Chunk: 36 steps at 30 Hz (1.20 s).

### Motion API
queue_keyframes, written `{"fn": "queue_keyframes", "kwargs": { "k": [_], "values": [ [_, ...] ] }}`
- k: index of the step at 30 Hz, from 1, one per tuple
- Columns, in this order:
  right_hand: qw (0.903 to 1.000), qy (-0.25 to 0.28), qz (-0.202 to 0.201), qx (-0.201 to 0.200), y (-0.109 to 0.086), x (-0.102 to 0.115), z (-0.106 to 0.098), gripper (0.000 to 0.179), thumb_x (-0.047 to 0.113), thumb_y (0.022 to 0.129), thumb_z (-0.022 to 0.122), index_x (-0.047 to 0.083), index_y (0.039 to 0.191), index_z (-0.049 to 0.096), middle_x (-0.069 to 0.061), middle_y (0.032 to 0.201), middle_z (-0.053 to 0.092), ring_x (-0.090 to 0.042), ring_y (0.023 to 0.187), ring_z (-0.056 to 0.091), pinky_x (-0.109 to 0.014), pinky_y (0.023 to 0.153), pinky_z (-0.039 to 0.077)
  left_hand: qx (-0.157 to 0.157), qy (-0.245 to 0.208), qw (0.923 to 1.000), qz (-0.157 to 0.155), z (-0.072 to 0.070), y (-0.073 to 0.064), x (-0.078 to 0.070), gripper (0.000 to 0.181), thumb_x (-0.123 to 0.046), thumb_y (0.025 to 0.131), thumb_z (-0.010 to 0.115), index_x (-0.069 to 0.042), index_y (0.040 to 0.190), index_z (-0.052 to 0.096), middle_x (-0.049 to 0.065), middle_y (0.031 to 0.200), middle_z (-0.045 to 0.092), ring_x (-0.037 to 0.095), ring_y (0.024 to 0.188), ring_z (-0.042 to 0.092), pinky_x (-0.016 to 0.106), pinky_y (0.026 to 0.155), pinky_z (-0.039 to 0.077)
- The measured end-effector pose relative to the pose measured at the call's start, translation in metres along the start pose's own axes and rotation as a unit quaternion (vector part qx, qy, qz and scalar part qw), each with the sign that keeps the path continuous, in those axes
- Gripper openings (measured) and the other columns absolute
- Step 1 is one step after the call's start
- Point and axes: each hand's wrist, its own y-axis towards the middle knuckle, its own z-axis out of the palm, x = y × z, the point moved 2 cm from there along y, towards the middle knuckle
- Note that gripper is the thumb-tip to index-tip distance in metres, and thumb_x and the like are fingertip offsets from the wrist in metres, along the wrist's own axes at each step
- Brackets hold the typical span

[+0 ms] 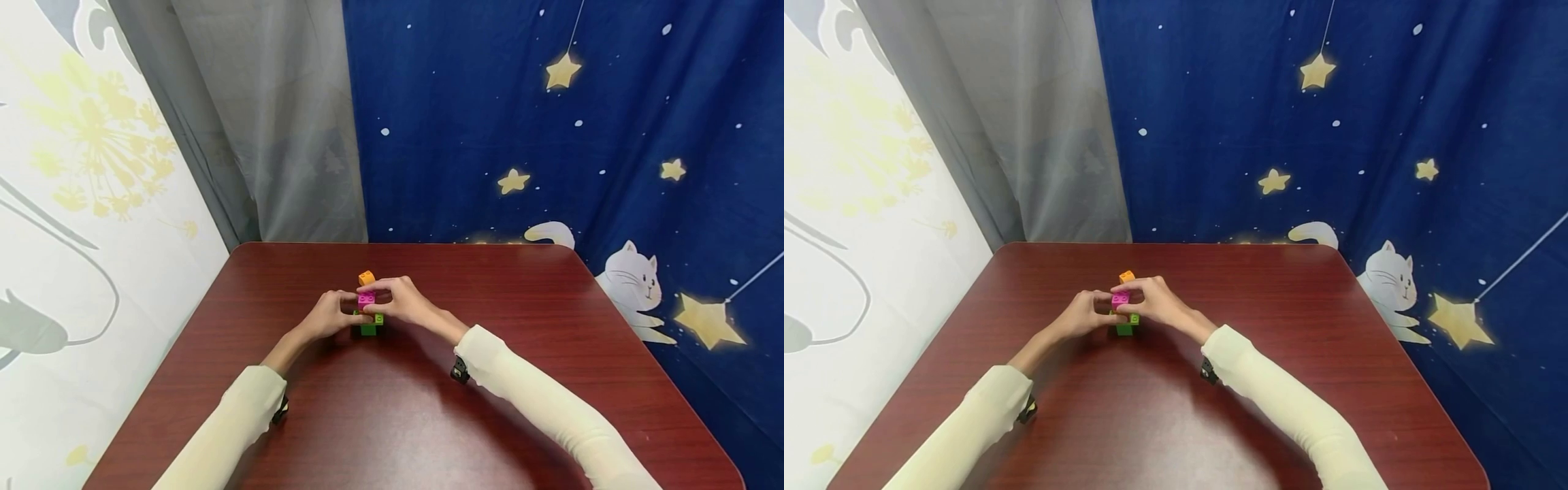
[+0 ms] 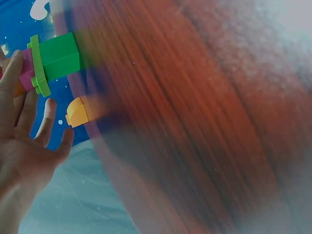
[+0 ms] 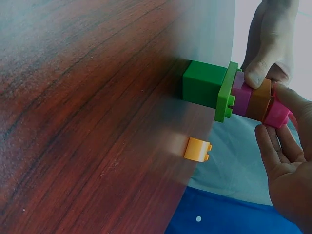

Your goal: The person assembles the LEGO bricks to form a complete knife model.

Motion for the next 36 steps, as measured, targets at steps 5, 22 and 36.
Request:
{"fn": "queue_keyframes", "kwargs": {
  "k": [5, 22, 36],
  "values": [
    [0.9996, -0.029, -0.006, -0.003, 0.000, 0.001, -0.001, 0.037, 0.020, 0.090, 0.084, 0.011, 0.125, 0.076, -0.005, 0.119, 0.076, -0.014, 0.101, 0.071, -0.044, 0.088, 0.059, -0.002, 0.002, 1.0000, -0.003, -0.001, 0.000, -0.001, 0.043, -0.032, 0.083, 0.090, -0.012, 0.119, 0.078, 0.002, 0.114, 0.077, 0.021, 0.111, 0.068, 0.049, 0.099, 0.053],
    [0.9980, -0.061, -0.017, -0.008, 0.002, -0.004, 0.006, 0.040, 0.021, 0.086, 0.088, 0.018, 0.124, 0.077, 0.003, 0.117, 0.076, -0.015, 0.100, 0.070, -0.034, 0.090, 0.056, 0.000, 0.007, 0.9999, -0.011, -0.003, -0.005, 0.003, 0.047, -0.036, 0.085, 0.088, -0.011, 0.123, 0.076, 0.004, 0.116, 0.076, 0.023, 0.110, 0.068, 0.048, 0.098, 0.054],
    [0.9988, -0.005, -0.030, -0.039, -0.012, -0.011, 0.009, 0.048, 0.023, 0.086, 0.087, 0.013, 0.130, 0.073, -0.001, 0.124, 0.074, -0.012, 0.110, 0.070, -0.034, 0.094, 0.057, -0.004, 0.012, 0.9999, -0.008, 0.001, -0.005, -0.003, 0.041, -0.024, 0.085, 0.089, -0.005, 0.119, 0.076, 0.008, 0.110, 0.076, 0.026, 0.110, 0.066, 0.048, 0.096, 0.055]
  ]
}}
